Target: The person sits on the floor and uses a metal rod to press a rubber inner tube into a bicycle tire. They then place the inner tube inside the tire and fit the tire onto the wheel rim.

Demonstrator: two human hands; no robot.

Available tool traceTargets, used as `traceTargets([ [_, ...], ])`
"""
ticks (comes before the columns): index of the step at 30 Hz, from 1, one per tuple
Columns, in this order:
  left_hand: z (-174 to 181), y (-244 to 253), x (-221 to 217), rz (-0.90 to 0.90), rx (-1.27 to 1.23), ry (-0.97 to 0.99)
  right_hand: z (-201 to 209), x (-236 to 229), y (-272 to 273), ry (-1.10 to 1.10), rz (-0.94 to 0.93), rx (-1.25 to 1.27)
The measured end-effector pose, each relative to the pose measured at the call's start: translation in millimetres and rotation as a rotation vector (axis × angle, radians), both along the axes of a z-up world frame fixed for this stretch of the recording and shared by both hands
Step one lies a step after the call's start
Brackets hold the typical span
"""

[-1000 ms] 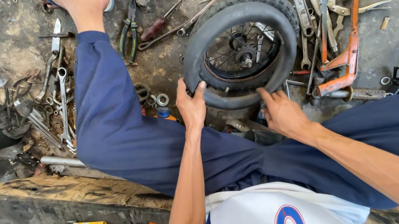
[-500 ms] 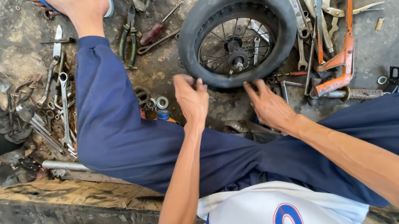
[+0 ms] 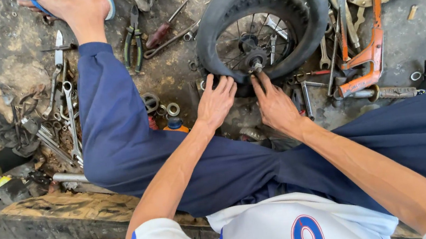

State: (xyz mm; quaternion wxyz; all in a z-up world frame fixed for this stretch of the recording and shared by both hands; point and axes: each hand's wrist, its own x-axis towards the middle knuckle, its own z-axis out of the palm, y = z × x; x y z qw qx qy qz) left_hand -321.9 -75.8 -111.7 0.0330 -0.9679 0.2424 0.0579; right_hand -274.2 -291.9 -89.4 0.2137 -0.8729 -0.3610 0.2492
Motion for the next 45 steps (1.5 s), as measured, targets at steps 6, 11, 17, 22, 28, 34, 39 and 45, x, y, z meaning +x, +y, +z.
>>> traceTargets([
  [6,8.4,-2.1,20.2,-0.105,-0.071,-0.144,-8.5,2.3,-5.7,-0.074,0.011,-0.038],
  [11,25.7,-17.3,20.8,-0.094,-0.129,-0.222,-26.9,1.8,-9.6,-0.165,0.034,-0.083],
  [17,21.3,-27.9,9.8,-0.059,-0.164,-0.246,-66.0,3.0,-14.2,-0.181,0.08,0.036],
  [22,23.5,-30.9,1.4,-0.057,-0.17,-0.255,-75.0,7.5,-19.4,-0.122,0.105,0.121],
  [28,45.1,-39.3,2.0,-0.06,-0.114,-0.269,-76.3,3.4,-26.2,-0.289,0.236,0.035],
  [34,-1.8,-43.6,-8.2,-0.021,-0.268,-0.171,-57.8,5.5,-31.1,-0.352,0.263,0.009],
  [39,-24.5,-43.3,-21.1,0.002,-0.261,-0.148,-21.1,13.0,-38.9,-0.422,0.259,0.007],
  [45,-9.6,-42.5,-20.0,0.084,-0.359,-0.107,-48.6,27.6,-42.2,-0.552,0.362,-0.001],
])
